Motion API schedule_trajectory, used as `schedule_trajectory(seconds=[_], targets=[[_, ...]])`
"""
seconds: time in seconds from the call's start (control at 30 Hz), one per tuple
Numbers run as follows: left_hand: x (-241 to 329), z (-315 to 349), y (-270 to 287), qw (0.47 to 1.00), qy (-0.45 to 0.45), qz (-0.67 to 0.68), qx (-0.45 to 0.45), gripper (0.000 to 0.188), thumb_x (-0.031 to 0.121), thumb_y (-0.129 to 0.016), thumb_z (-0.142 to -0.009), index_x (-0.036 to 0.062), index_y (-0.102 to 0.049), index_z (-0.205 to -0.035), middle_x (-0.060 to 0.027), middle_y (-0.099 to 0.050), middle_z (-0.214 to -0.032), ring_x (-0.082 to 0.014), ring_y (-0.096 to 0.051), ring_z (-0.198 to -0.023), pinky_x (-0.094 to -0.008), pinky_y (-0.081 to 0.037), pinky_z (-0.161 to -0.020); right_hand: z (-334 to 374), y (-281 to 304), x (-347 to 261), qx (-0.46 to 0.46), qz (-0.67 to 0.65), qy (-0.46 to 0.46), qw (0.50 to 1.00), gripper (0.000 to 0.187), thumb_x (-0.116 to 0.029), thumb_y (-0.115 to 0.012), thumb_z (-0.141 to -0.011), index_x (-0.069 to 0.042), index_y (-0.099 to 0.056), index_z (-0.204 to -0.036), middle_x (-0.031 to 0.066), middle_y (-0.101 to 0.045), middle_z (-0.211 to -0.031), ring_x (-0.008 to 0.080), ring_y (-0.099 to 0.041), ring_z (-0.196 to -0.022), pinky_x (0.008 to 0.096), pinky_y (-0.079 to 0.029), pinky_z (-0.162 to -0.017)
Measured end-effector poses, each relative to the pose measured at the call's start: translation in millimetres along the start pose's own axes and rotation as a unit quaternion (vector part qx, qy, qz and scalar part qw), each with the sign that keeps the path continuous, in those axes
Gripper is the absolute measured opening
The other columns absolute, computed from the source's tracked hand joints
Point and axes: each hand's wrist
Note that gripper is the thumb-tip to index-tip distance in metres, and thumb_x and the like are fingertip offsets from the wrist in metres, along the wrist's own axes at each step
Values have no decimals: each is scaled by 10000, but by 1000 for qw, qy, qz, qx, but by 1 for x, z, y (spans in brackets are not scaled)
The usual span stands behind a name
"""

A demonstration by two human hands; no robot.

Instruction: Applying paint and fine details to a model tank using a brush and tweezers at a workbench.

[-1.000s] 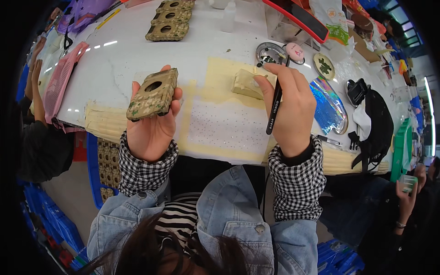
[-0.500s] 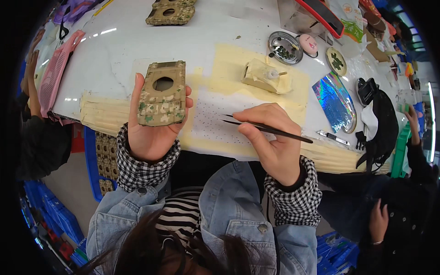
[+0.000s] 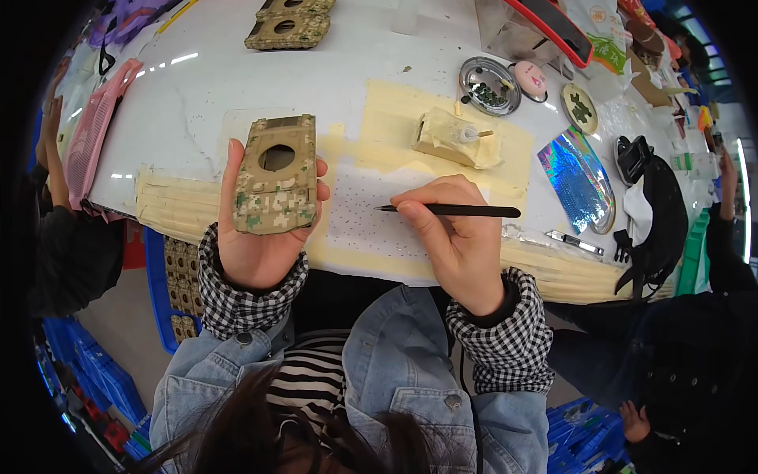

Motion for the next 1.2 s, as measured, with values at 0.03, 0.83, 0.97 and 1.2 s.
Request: schedule_trajectory(seconds=[0.03, 0.83, 0.97, 1.2], targets=[[0, 0, 0, 1000, -1, 1, 1, 626, 507, -280, -966, -24, -413, -1269, -221, -559, -1077, -288, -623, -941, -325, -579, -736, 0, 0, 0, 0, 3, 0, 1000, 90, -79, -638, -845, 0, -668, -874, 73, -612, -787, 161, -542, -740, 265, -426, -649], [-2, -4, 2, 998, 37, -11, -46, 590, 474, -247, -980, 38, -303, -1373, -222, -563, -1074, -290, -633, -927, -328, -576, -765, 0, 12, -2, 25, -8, 4, 1000, 139, -101, -589, -884, 16, -664, -875, 91, -630, -813, 159, -561, -765, 268, -435, -685], [1, -6, 4, 993, 90, -40, -70, 580, 468, -219, -985, 67, -259, -1401, -226, -567, -1061, -288, -635, -921, -320, -573, -763, -7, 28, -30, 38, -44, 23, 998, 189, -130, -564, -911, 40, -646, -903, 100, -632, -835, 153, -587, -782, 263, -465, -707], [7, -9, 10, 971, 195, -6, -141, 605, 472, -219, -985, 13, -300, -1370, -214, -593, -1018, -289, -645, -873, -324, -572, -745, -27, 26, -75, -41, -193, 66, 978, 205, -123, -526, -932, 64, -607, -948, 134, -622, -872, 173, -641, -784, 246, -525, -666]])
Point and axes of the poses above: each hand's wrist, its own z-axis away from the middle knuckle, its own y-axis out of the back of the hand, x = y × z
